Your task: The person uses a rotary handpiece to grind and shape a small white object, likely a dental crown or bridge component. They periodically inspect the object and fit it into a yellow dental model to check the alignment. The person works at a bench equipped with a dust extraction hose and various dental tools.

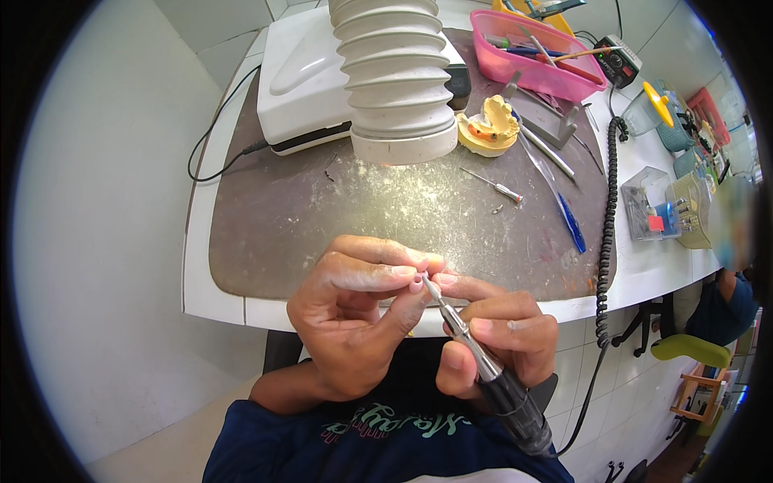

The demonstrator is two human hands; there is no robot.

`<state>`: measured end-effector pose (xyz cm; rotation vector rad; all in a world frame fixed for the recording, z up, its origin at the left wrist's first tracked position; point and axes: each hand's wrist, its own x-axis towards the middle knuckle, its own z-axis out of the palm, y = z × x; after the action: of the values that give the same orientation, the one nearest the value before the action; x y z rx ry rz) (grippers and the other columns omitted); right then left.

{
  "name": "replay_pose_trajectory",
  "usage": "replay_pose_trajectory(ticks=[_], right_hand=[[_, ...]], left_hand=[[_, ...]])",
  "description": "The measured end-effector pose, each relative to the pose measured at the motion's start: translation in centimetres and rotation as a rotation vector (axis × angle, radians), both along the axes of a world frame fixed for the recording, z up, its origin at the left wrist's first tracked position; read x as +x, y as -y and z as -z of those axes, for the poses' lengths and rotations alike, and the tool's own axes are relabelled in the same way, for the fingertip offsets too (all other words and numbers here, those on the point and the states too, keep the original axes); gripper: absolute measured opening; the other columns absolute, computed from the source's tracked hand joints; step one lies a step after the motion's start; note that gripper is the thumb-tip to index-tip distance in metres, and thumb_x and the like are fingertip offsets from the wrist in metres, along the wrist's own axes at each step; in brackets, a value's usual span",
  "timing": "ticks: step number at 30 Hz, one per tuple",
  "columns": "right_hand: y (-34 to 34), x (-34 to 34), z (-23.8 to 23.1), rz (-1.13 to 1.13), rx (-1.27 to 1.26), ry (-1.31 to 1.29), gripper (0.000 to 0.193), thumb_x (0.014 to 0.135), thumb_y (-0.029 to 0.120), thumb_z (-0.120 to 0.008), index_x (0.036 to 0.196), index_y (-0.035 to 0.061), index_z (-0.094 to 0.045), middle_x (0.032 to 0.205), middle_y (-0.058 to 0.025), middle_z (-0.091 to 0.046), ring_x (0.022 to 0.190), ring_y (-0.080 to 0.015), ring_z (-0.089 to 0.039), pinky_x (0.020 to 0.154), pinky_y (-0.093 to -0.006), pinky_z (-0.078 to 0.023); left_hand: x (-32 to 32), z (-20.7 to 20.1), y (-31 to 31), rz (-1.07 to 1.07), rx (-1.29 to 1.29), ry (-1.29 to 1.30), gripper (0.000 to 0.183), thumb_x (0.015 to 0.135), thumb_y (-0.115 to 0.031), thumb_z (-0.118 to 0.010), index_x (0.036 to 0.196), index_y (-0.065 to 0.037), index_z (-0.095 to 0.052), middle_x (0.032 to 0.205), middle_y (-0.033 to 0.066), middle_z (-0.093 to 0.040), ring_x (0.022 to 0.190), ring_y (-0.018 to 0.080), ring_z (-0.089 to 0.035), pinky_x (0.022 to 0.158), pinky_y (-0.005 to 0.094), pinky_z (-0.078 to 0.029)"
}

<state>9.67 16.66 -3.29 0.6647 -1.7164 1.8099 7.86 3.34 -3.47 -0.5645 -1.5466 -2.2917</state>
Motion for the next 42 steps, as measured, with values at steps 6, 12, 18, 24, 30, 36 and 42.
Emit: replay_pose_trajectory(ticks=[6,12,18,24,30,36,42], right_hand=[[-0.07,-0.12,0.23,-0.023,-0.006,-0.032,0.037,0.077,0.007,-0.078,0.102,0.0033,-0.051,0.083,-0.0131,-0.065,0.096,-0.0391,-0.068,0.086,-0.0507,-0.056],[0.07,-0.05,0.36,0.010,0.000,-0.017,0.037,0.078,0.009,-0.079,0.103,0.0041,-0.052,0.083,-0.0126,-0.066,0.095,-0.0389,-0.069,0.086,-0.0508,-0.055],[0.07,-0.07,0.75,0.019,-0.051,-0.062,0.036,0.078,0.011,-0.078,0.102,0.0053,-0.052,0.084,-0.0118,-0.065,0.094,-0.0392,-0.069,0.085,-0.0507,-0.056],[0.44,-0.13,0.55,0.085,-0.007,-0.066,0.033,0.079,0.009,-0.077,0.101,0.0061,-0.052,0.081,-0.0107,-0.064,0.093,-0.0384,-0.069,0.085,-0.0500,-0.057],[0.48,-0.10,0.52,0.072,-0.001,-0.065,0.032,0.079,0.007,-0.076,0.100,0.0057,-0.052,0.081,-0.0110,-0.064,0.093,-0.0385,-0.069,0.085,-0.0494,-0.057],[0.33,-0.18,0.52,0.059,0.009,-0.076,0.034,0.078,0.007,-0.077,0.100,0.0057,-0.053,0.081,-0.0113,-0.065,0.094,-0.0389,-0.069,0.085,-0.0495,-0.057],[0.18,-0.43,0.67,0.045,0.046,-0.121,0.034,0.079,0.011,-0.078,0.101,0.0058,-0.052,0.080,-0.0116,-0.065,0.093,-0.0394,-0.069,0.083,-0.0497,-0.057]], left_hand=[[-0.03,0.02,-0.03,-0.010,-0.015,-0.008,0.025,0.081,0.017,-0.062,0.099,0.001,-0.056,0.104,0.0176,-0.058,0.098,0.0267,-0.066,0.084,0.0334,-0.058],[-0.03,0.08,0.02,-0.021,-0.024,-0.016,0.025,0.081,0.017,-0.062,0.099,0.001,-0.056,0.104,0.0171,-0.058,0.098,0.0262,-0.066,0.085,0.0333,-0.057],[-0.07,0.02,-0.04,0.004,0.022,0.020,0.024,0.082,0.015,-0.063,0.101,0.001,-0.056,0.106,0.0201,-0.061,0.100,0.0262,-0.066,0.086,0.0340,-0.057],[0.20,-0.69,0.10,0.017,-0.054,0.110,0.019,0.088,0.001,-0.065,0.102,-0.003,-0.052,0.103,0.0191,-0.063,0.097,0.0274,-0.067,0.086,0.0364,-0.056],[0.03,-0.45,0.18,0.005,-0.036,0.061,0.019,0.085,0.009,-0.064,0.100,0.000,-0.057,0.104,0.0206,-0.064,0.100,0.0263,-0.066,0.087,0.0352,-0.056],[-0.04,-0.35,0.06,-0.027,-0.072,0.038,0.017,0.087,0.005,-0.063,0.100,-0.003,-0.055,0.103,0.0160,-0.063,0.099,0.0257,-0.066,0.088,0.0369,-0.056],[-0.12,-0.07,-0.07,-0.034,-0.033,0.023,0.019,0.085,0.009,-0.063,0.100,-0.001,-0.056,0.103,0.0162,-0.062,0.096,0.0233,-0.066,0.087,0.0357,-0.055]])
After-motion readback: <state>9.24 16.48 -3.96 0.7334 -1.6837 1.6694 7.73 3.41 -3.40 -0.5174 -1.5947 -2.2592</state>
